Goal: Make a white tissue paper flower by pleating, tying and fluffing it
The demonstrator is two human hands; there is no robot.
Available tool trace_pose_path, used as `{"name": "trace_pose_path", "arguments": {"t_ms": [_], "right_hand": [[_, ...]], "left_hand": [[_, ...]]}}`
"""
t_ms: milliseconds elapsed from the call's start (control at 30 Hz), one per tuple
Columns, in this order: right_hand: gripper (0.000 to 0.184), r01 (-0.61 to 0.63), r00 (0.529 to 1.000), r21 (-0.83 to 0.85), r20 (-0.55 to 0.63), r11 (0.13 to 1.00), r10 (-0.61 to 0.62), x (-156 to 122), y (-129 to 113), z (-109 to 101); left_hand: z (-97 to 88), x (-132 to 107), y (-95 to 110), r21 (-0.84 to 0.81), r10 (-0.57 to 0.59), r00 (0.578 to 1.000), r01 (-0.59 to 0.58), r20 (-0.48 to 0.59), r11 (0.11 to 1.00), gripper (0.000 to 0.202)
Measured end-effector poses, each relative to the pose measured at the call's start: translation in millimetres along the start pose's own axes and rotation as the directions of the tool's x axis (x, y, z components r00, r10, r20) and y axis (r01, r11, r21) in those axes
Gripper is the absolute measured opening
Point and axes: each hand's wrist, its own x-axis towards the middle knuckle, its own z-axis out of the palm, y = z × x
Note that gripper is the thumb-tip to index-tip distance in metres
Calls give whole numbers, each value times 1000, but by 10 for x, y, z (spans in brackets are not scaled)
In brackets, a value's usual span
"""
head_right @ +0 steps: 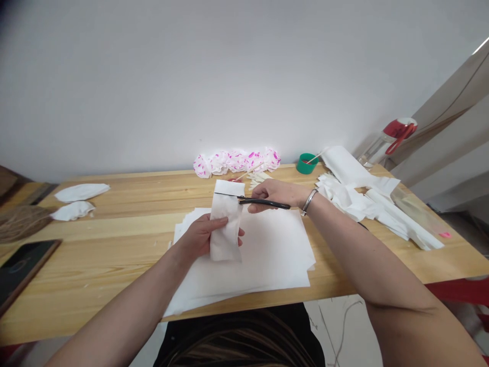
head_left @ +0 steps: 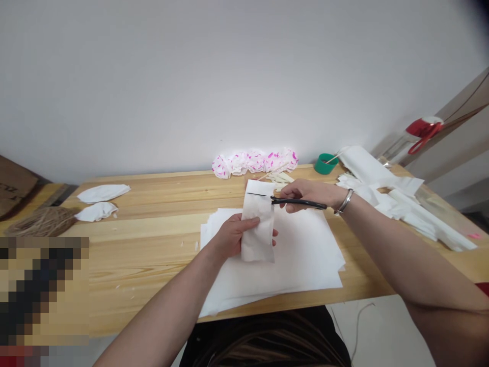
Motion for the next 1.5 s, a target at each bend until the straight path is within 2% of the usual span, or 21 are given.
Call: {"name": "trace_pose_path", "arguments": {"t_ms": [100,267,433,600,900,1167,1500], "right_hand": [[46,-51,999,86,-15,995,52,11,-9,17],[46,-80,996,122,-28,989,84,17,1,28],[45,-22,999,69,-32,997,24,11,-24,11],[46,-4,1000,12,-11,1000,5,13,-59,0],[42,-40,998,64,-45,997,43,51,-76,36],[42,-130,984,108,-109,986,141,53,-49,44],[46,-146,973,48,-173,988,152,20,-59,55]], "left_hand": [[19,-9,9,-6,6,1000,-6,-13,1000,27],[25,-12,16,0,15,999,-15,-30,1000,28],[27,-5,18,-3,31,998,-31,-51,1000,29],[9,-1,7,-4,20,999,-20,-27,1000,29],[17,-4,15,3,18,1000,-18,-23,1000,27],[20,-3,17,-2,21,999,-21,-30,1000,26],[15,-7,17,15,34,998,-34,-55,999,23]]}}
